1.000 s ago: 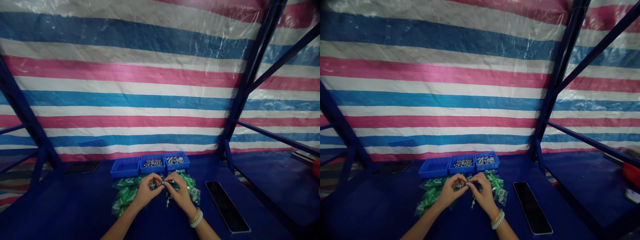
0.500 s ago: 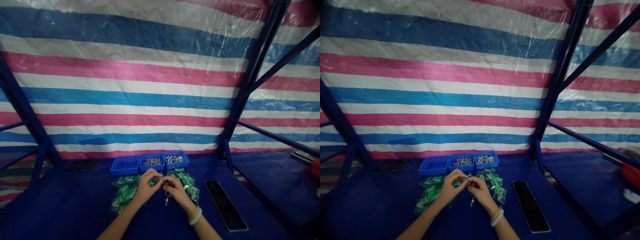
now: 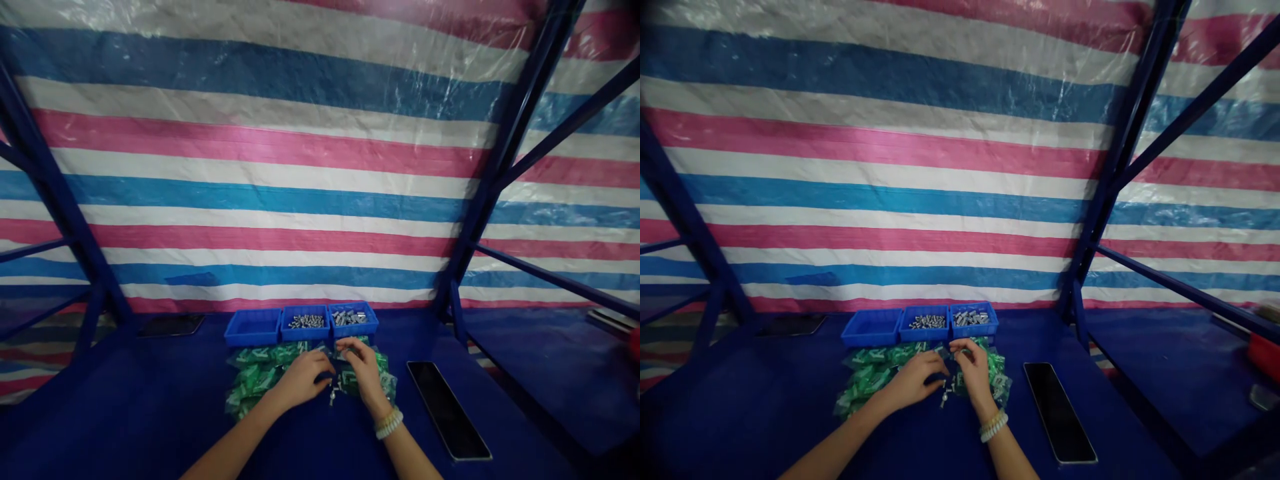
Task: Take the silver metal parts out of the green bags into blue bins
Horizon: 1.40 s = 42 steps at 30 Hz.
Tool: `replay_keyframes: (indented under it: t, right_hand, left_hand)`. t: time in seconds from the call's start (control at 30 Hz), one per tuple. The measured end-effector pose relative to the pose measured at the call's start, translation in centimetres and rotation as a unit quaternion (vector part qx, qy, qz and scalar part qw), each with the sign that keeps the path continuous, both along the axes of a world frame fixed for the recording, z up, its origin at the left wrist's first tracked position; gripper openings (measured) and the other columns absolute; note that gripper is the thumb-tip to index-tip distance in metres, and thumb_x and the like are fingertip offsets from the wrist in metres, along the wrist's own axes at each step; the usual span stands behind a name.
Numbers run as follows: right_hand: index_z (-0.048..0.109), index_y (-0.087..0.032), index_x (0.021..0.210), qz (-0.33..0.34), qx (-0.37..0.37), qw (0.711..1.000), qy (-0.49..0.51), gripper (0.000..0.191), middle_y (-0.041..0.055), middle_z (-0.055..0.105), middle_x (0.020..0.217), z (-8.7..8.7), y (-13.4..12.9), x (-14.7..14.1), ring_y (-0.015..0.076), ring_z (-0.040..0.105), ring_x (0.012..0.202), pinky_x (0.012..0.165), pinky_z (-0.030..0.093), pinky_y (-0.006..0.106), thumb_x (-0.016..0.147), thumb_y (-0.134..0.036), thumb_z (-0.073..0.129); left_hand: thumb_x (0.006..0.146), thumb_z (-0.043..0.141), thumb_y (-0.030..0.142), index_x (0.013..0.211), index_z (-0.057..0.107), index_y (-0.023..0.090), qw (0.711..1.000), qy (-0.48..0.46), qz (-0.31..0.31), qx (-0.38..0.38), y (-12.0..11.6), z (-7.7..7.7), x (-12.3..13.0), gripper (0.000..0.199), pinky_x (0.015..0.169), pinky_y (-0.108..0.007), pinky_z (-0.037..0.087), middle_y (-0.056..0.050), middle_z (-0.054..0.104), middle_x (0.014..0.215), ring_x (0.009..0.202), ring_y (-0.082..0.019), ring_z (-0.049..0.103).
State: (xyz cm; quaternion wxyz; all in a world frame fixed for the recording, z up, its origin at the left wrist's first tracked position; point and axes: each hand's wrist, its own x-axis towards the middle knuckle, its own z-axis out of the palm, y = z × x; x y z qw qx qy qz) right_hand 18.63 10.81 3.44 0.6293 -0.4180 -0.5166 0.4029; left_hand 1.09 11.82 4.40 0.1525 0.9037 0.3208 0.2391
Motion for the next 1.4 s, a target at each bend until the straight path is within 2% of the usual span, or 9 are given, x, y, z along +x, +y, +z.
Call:
replay_keyframes:
  t: [0.13, 0.23, 0.33, 0.43, 0.57, 0.73, 0.93, 1.23, 1.4]
  right_hand:
    - [0.072, -0.019, 0.077, 0.006, 0.006, 1.0, 0.005, 0.015, 0.004, 0.069, 0.075, 0.0, 0.0, -0.1, 0.022, 0.063, 0.075, 0.071, 0.048, 0.031, 0.071, -0.021, 0.059]
    - [0.071, -0.019, 0.08, 0.013, 0.016, 1.0, -0.016, 0.014, 0.0043, 0.069, 0.076, -0.1, 0.0, -0.1, 0.0218, 0.063, 0.075, 0.071, 0.048, 0.031, 0.074, -0.021, 0.058]
    - [0.069, -0.019, 0.087, 0.008, 0.052, 0.995, -0.086, 0.016, 0.0052, 0.068, 0.081, 0.0, -0.3, -0.5, 0.0214, 0.063, 0.077, 0.071, 0.048, 0.031, 0.077, -0.018, 0.057]
    - [0.066, -0.021, 0.1, 0.024, 0.11, 0.978, -0.174, 0.026, 0.0057, 0.068, 0.091, 0.4, -0.9, -1.0, 0.0213, 0.062, 0.084, 0.076, 0.047, 0.031, 0.077, -0.013, 0.058]
    - [0.064, -0.021, 0.103, 0.071, 0.153, 0.961, -0.217, 0.025, 0.0049, 0.067, 0.093, 0.8, -1.6, -1.6, 0.0196, 0.062, 0.083, 0.075, 0.048, 0.03, 0.081, -0.012, 0.059]
    - [0.066, -0.021, 0.088, 0.059, 0.179, 0.958, -0.215, 0.01, 0.0032, 0.066, 0.083, 0.9, -1.7, -1.5, 0.0182, 0.061, 0.078, 0.072, 0.047, 0.029, 0.085, -0.014, 0.059]
    - [0.066, -0.02, 0.087, 0.042, 0.181, 0.959, -0.213, 0.006, 0.0032, 0.066, 0.081, 1.7, -2.1, -1.3, 0.0182, 0.06, 0.077, 0.071, 0.046, 0.029, 0.085, -0.018, 0.061]
    - [0.067, -0.019, 0.081, 0.029, 0.116, 0.975, -0.189, 0.01, 0.0033, 0.066, 0.076, 1.0, -1.5, -1.6, 0.018, 0.06, 0.071, 0.066, 0.045, 0.028, 0.086, -0.024, 0.061]
    - [0.071, -0.019, 0.088, 0.14, 0.044, 0.981, -0.126, 0.016, 0.0046, 0.071, 0.084, 0.0, -0.9, -1.5, 0.0196, 0.063, 0.074, 0.066, 0.046, 0.028, 0.086, -0.027, 0.058]
  left_hand:
    - [0.078, 0.064, 0.01, 0.086, 0.069, 0.022, 1.0, 0.016, -0.007, -0.026, -0.5, -0.5, 0.1, 0.015, 0.082, -0.03, 0.045, -0.003, 0.068, 0.088, 0.09, -0.022, 0.062]
    - [0.079, 0.065, 0.011, 0.08, 0.068, 0.02, 0.999, -0.016, 0.018, -0.045, -0.3, -0.2, -0.3, 0.011, 0.076, -0.028, 0.045, -0.002, 0.067, 0.081, 0.082, -0.02, 0.062]
    - [0.076, 0.068, 0.014, 0.077, 0.065, 0.019, 0.987, -0.116, 0.079, -0.075, -0.3, 0.3, -0.9, 0.006, 0.068, -0.026, 0.044, -0.001, 0.065, 0.076, 0.072, -0.017, 0.059]
    - [0.075, 0.071, 0.019, 0.079, 0.063, 0.018, 0.957, -0.238, 0.116, -0.115, -0.3, 0.8, -1.6, 0.009, 0.066, -0.025, 0.045, 0.0, 0.063, 0.075, 0.069, -0.016, 0.057]
    - [0.075, 0.071, 0.024, 0.078, 0.061, 0.016, 0.929, -0.312, 0.094, -0.176, -0.3, 0.9, -2.0, 0.014, 0.068, -0.025, 0.045, 0.0, 0.061, 0.075, 0.07, -0.016, 0.057]
    - [0.074, 0.073, 0.025, 0.076, 0.061, 0.016, 0.922, -0.323, 0.079, -0.199, -0.5, 0.8, -1.7, 0.015, 0.068, -0.025, 0.044, 0.0, 0.061, 0.074, 0.07, -0.015, 0.056]
    - [0.069, 0.078, 0.024, 0.079, 0.06, 0.016, 0.906, -0.361, 0.059, -0.211, -1.0, 0.7, -1.3, 0.022, 0.069, -0.026, 0.047, 0.001, 0.061, 0.074, 0.069, -0.014, 0.058]
    - [0.077, 0.069, 0.023, 0.082, 0.063, 0.016, 0.918, -0.348, 0.099, -0.161, -1.5, 0.5, -0.6, 0.01, 0.07, -0.027, 0.05, -0.001, 0.062, 0.075, 0.071, -0.016, 0.06]
    - [0.078, 0.069, 0.021, 0.082, 0.067, 0.018, 0.95, -0.284, 0.116, -0.053, -1.7, 0.8, -0.5, 0.006, 0.068, -0.026, 0.047, 0.0, 0.059, 0.073, 0.07, -0.015, 0.058]
